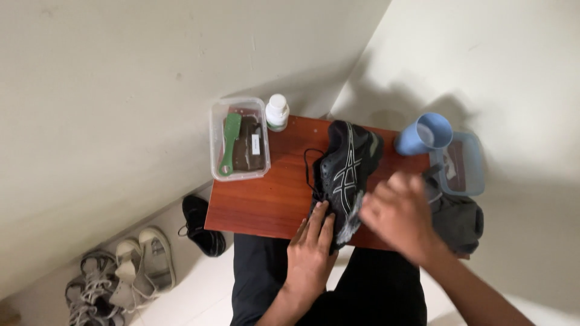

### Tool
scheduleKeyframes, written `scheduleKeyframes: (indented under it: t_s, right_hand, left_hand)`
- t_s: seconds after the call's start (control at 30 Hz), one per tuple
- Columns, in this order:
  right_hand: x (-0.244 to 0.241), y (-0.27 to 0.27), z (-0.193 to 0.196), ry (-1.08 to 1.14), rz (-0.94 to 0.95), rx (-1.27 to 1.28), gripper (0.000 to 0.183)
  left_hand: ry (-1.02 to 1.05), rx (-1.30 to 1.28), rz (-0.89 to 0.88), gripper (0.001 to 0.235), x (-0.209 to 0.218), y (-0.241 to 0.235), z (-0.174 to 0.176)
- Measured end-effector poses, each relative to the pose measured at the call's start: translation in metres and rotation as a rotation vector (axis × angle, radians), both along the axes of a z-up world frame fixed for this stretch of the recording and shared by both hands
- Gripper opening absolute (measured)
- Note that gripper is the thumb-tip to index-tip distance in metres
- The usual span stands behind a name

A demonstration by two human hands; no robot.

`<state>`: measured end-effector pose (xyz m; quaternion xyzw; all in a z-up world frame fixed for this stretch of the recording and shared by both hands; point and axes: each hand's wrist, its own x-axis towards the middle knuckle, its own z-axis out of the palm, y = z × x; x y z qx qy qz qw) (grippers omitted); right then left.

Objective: The person cleans a black athletic shoe placed on a small wooden table. They use a brush to scrub the shoe's surface and then wipe it with a cloth. The person also dips the brush into a blue cup of water during the process.

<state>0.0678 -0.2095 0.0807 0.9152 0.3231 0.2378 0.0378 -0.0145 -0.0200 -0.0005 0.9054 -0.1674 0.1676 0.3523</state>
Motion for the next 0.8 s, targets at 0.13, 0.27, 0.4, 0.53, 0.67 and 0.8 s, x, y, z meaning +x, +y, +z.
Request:
scheduleKeyframes:
  t_s: [0.13, 0.27, 0.4, 0.53, 0.67, 0.8]
  right_hand:
    - [0.0, 0.007, 0.004, 0.049, -0.104, 0.046, 0.034]
    - [-0.009, 0.003, -0.018, 0.182, 0.035, 0.16, 0.031]
    - [0.016, -0.017, -0.048, 0.19, -0.232, 0.232, 0.038]
    - [0.0, 0.01, -0.032, 0.201, -0.097, 0.268, 0.04]
    - [0.009, -0.002, -0.034, 0.256, -0.276, 0.109, 0.041]
    - [-0.001, 0.022, -0.009, 0.196, -0.02, 0.134, 0.039]
  left_hand:
    - [0.024, 0.057, -0.048, 0.082, 0.002, 0.012, 0.005]
    - [0.139, 0.031, -0.249, 0.087, 0.002, 0.045, 0.015]
    - [0.262, -0.018, -0.286, 0.071, 0.001, 0.066, 0.016]
    - [0.251, 0.006, -0.292, 0.077, 0.004, 0.065, 0.016]
    - [0.263, 0.005, -0.282, 0.082, 0.001, 0.063, 0.016]
    - [0.172, 0.018, -0.249, 0.077, -0.001, 0.058, 0.013]
